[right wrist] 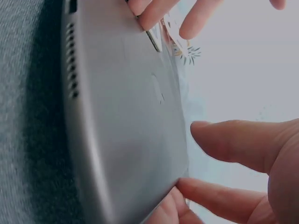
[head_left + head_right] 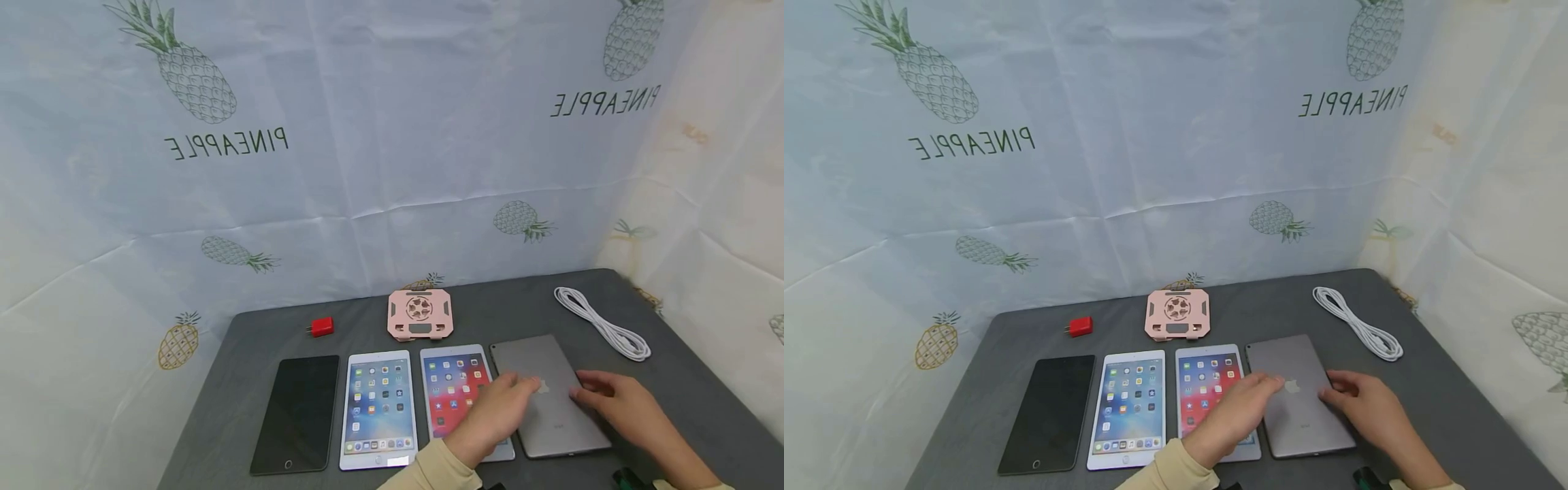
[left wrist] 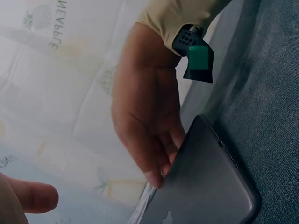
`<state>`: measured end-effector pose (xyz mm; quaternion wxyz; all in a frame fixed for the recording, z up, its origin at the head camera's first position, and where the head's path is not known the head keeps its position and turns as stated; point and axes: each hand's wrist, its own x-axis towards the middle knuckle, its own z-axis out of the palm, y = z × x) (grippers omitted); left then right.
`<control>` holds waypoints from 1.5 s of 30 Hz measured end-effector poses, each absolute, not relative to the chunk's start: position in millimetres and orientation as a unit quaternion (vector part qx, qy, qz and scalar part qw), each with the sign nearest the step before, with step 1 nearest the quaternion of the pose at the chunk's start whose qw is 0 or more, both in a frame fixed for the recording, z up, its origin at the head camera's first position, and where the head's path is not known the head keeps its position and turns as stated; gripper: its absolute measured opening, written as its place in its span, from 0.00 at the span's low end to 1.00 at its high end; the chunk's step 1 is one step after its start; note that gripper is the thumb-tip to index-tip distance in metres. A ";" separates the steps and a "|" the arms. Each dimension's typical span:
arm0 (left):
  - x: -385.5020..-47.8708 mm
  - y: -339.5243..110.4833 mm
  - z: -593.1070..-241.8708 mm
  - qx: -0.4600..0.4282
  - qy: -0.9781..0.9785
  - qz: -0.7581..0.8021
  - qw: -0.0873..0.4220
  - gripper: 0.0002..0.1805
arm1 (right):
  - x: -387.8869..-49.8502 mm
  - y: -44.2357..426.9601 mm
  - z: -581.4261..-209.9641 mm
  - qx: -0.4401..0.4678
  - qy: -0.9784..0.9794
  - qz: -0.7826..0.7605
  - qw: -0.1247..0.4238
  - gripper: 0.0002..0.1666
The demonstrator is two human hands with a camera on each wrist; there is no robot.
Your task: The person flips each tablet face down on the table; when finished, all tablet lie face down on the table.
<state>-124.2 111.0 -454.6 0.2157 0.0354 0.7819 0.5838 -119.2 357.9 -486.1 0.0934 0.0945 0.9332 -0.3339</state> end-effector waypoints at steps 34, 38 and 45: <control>-122.3 84.8 -449.2 0.033 0.787 0.582 0.202 0.38 | -137.9 308.6 -465.3 0.051 0.946 -0.300 0.108 0.43; -125.1 52.3 -445.4 0.033 0.804 0.571 0.162 0.39 | -146.5 270.1 -459.7 0.019 0.944 -0.315 0.092 0.42; -130.0 4.0 -450.3 -0.008 0.807 0.570 0.157 0.45 | -155.4 208.2 -454.0 0.002 0.949 -0.293 0.117 0.49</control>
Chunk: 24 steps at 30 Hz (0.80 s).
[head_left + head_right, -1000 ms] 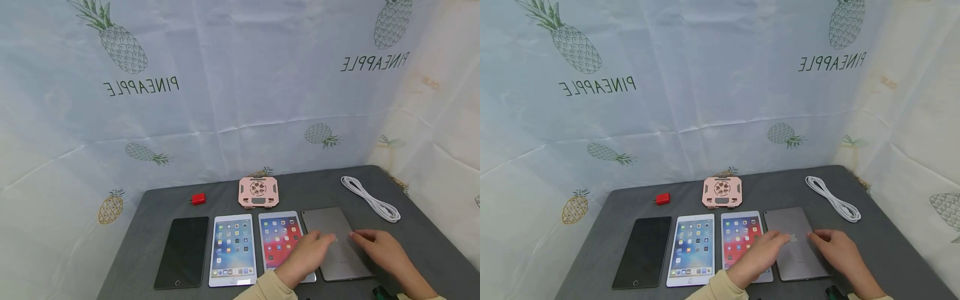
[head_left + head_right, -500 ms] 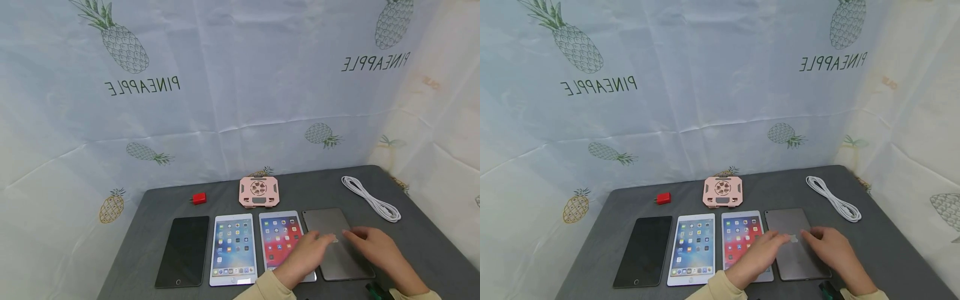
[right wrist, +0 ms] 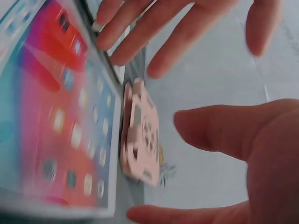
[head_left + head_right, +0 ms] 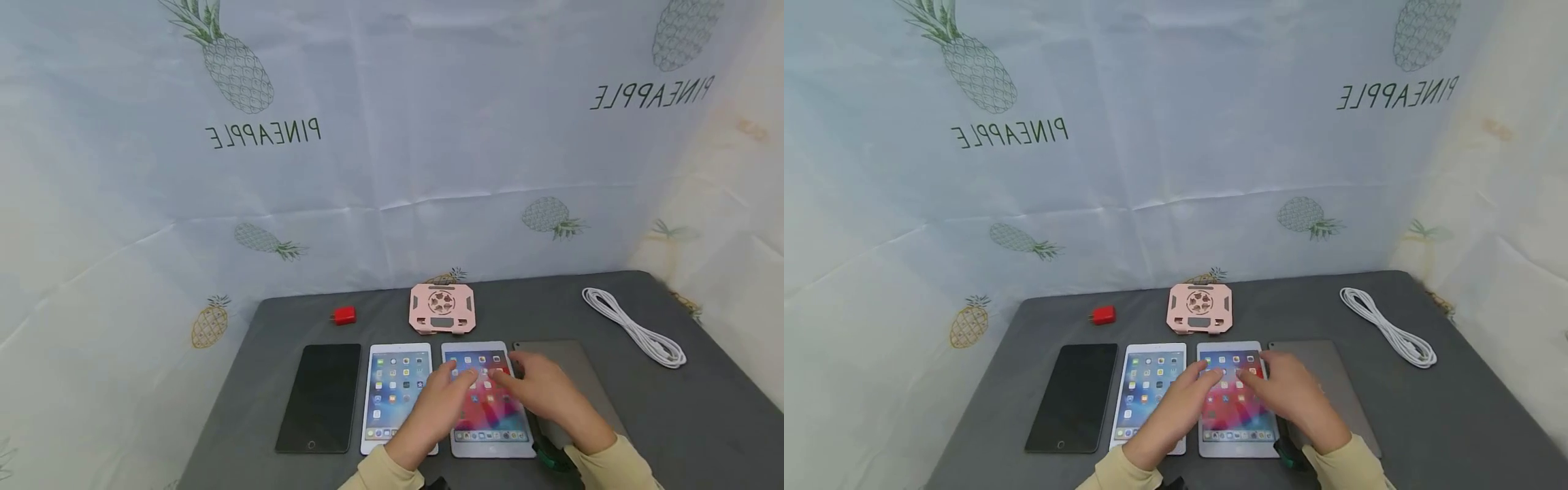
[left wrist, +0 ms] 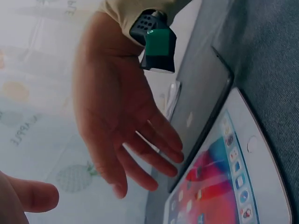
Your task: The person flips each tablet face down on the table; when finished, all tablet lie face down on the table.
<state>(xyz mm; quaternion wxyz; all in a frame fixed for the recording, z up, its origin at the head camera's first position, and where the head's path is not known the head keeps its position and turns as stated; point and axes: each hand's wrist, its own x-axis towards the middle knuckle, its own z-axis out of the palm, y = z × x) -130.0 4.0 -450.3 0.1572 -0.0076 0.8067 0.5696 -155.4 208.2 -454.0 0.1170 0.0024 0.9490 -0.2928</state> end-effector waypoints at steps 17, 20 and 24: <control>-135.5 -4.1 -460.9 -0.012 0.799 0.575 0.177 0.47 | -151.8 181.0 -461.7 0.027 0.965 -0.229 0.126 0.55; -135.6 -4.4 -460.7 -0.013 0.799 0.575 0.177 0.47 | -151.2 179.6 -463.7 0.026 0.966 -0.226 0.123 0.56; -135.8 -6.0 -460.5 -0.014 0.797 0.576 0.181 0.47 | -150.2 176.8 -465.7 0.022 0.967 -0.224 0.119 0.56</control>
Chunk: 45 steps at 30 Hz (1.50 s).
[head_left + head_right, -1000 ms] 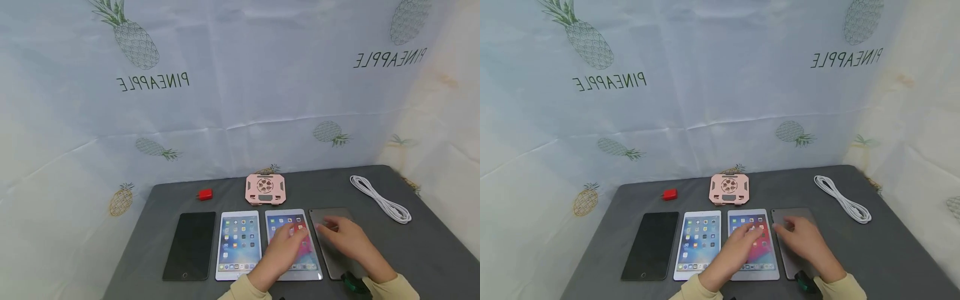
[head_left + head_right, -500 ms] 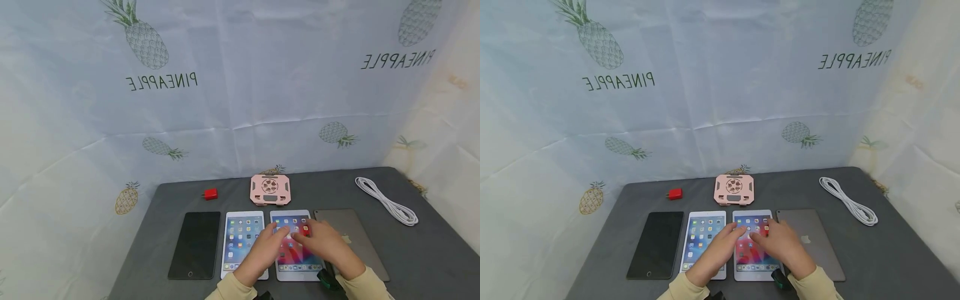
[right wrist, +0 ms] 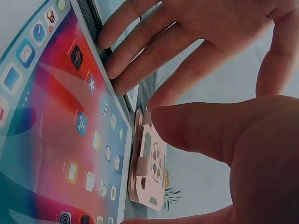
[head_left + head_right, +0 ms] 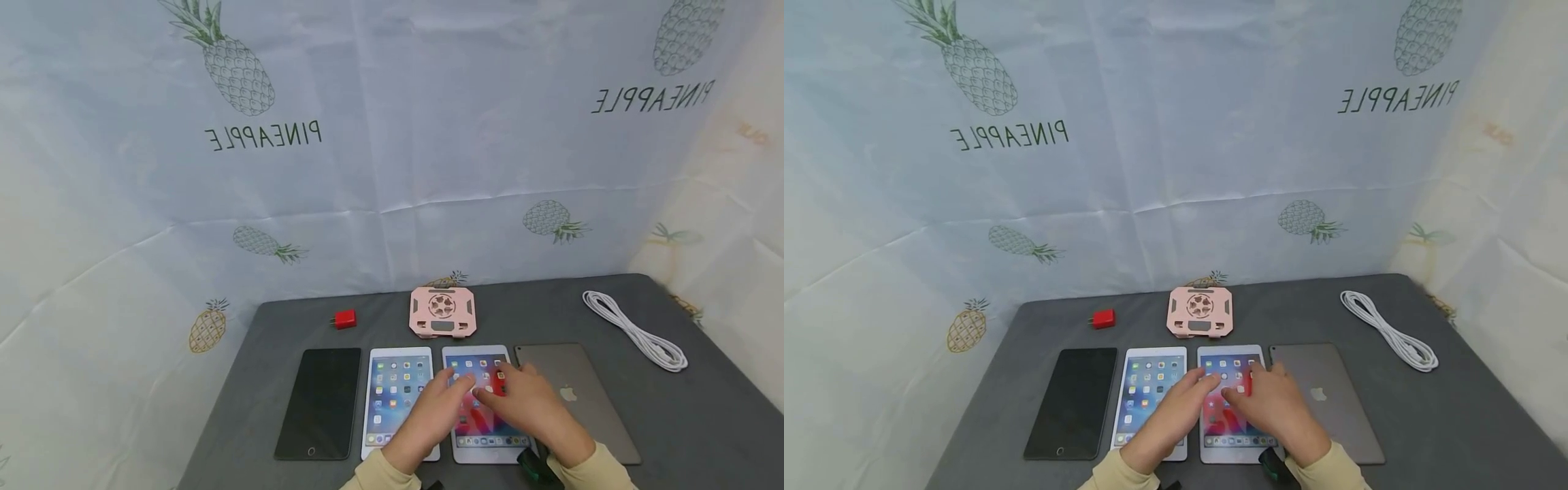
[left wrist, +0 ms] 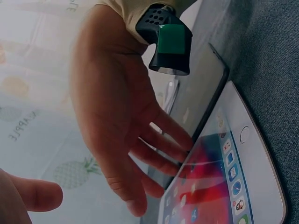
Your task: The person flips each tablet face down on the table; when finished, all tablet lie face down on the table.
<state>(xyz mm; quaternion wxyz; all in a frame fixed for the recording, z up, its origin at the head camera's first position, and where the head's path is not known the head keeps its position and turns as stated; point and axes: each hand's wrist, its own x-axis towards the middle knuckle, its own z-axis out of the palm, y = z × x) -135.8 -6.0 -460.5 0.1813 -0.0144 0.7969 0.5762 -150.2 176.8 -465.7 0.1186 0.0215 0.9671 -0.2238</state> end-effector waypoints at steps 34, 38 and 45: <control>-136.6 -11.1 -460.7 -0.036 0.767 0.619 0.163 0.44 | -148.4 171.0 -465.5 0.015 0.967 -0.230 0.112 0.55; -136.5 -12.7 -458.2 -0.036 0.764 0.623 0.167 0.44 | -148.3 170.2 -465.1 0.020 0.965 -0.231 0.120 0.56; -137.2 -15.0 -453.9 -0.034 0.758 0.630 0.163 0.45 | -147.4 167.5 -463.6 0.017 0.964 -0.236 0.122 0.56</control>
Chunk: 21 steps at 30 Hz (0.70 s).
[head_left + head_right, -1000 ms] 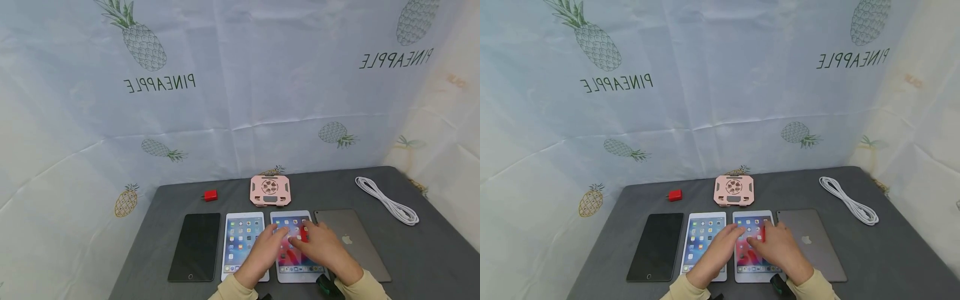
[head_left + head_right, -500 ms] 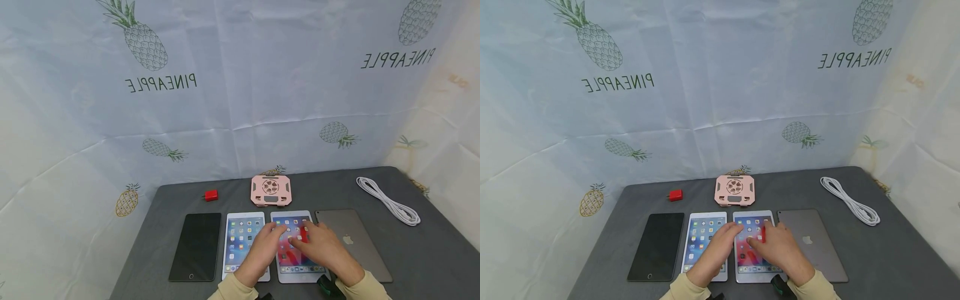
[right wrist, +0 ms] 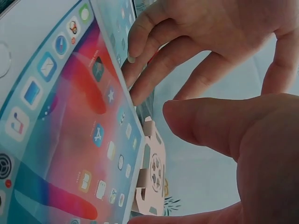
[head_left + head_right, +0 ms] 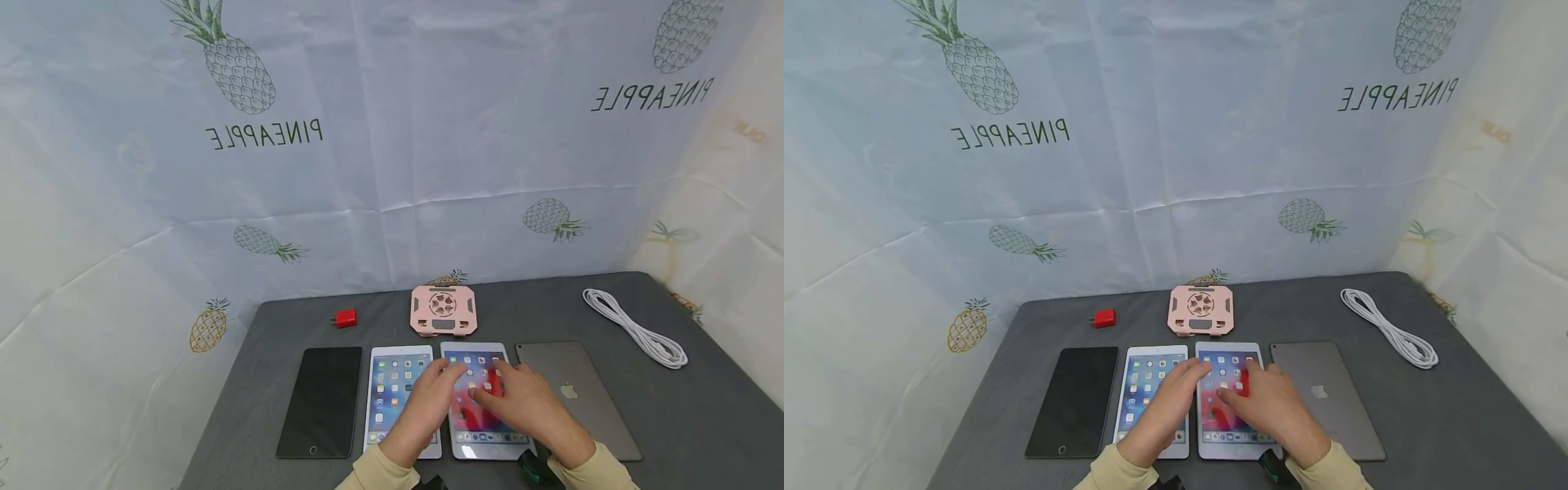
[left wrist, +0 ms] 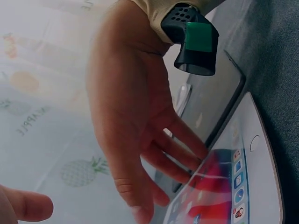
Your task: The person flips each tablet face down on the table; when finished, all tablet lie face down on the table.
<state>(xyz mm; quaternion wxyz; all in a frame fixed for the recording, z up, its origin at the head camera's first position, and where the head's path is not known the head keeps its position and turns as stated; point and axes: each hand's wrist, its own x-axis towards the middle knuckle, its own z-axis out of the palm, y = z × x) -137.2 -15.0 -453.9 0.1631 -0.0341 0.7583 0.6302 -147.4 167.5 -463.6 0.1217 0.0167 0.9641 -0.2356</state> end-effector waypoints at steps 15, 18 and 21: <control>-136.3 -19.4 -446.2 -0.039 0.750 0.643 0.153 0.45 | -145.8 163.7 -461.9 0.014 0.959 -0.253 0.123 0.58; -136.6 -19.8 -445.2 -0.038 0.745 0.648 0.152 0.45 | -145.9 163.0 -462.2 0.015 0.960 -0.252 0.123 0.58; -137.0 -20.7 -444.1 -0.039 0.740 0.654 0.152 0.45 | -145.6 162.7 -463.7 0.016 0.960 -0.250 0.122 0.59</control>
